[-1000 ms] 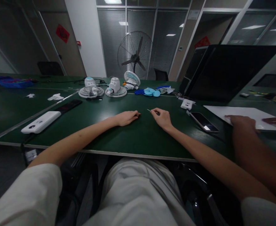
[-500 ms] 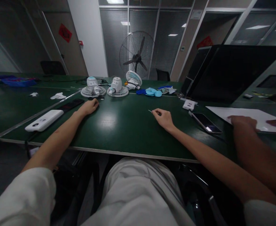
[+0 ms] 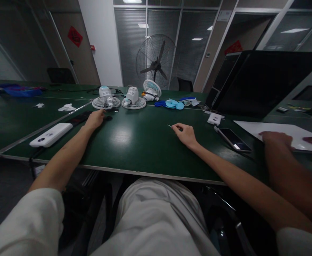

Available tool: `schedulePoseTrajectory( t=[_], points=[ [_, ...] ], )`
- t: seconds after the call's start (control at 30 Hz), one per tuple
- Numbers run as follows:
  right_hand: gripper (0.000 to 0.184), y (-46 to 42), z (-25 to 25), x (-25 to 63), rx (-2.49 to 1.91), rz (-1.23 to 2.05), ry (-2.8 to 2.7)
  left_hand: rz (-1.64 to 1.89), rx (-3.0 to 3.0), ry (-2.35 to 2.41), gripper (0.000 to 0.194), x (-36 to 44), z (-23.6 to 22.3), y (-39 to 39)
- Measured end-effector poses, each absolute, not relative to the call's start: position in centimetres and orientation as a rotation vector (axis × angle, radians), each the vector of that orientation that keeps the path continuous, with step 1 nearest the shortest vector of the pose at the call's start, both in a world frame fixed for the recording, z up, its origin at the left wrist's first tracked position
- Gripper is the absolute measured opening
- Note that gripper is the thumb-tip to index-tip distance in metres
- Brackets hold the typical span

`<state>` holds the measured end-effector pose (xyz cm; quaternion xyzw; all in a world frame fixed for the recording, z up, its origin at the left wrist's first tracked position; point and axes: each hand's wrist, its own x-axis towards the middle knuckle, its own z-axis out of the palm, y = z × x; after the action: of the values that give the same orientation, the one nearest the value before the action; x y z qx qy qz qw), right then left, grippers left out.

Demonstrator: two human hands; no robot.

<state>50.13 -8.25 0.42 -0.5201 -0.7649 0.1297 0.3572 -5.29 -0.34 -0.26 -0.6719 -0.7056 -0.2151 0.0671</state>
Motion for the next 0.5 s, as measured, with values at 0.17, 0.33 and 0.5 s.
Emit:
schedulePoseTrajectory(
  t=[0.17, 0.33, 0.5],
  points=[
    [0.038, -8.05, 0.28, 50.30, -1.330, 0.337, -1.993, -0.712, -2.014, -2.105, 0.041, -5.64, -0.50, -0.20],
    [0.034, -7.63, -0.09, 50.09, -1.370, 0.301, -2.091, -0.575, -1.964, -2.108, 0.031, -6.04, -1.06, 0.48],
    [0.032, -7.81, -0.07, 49.74, -1.430, 0.229, -2.196, -0.540, -1.956, -2.129, 0.034, -6.18, -1.09, 0.52]
  ],
)
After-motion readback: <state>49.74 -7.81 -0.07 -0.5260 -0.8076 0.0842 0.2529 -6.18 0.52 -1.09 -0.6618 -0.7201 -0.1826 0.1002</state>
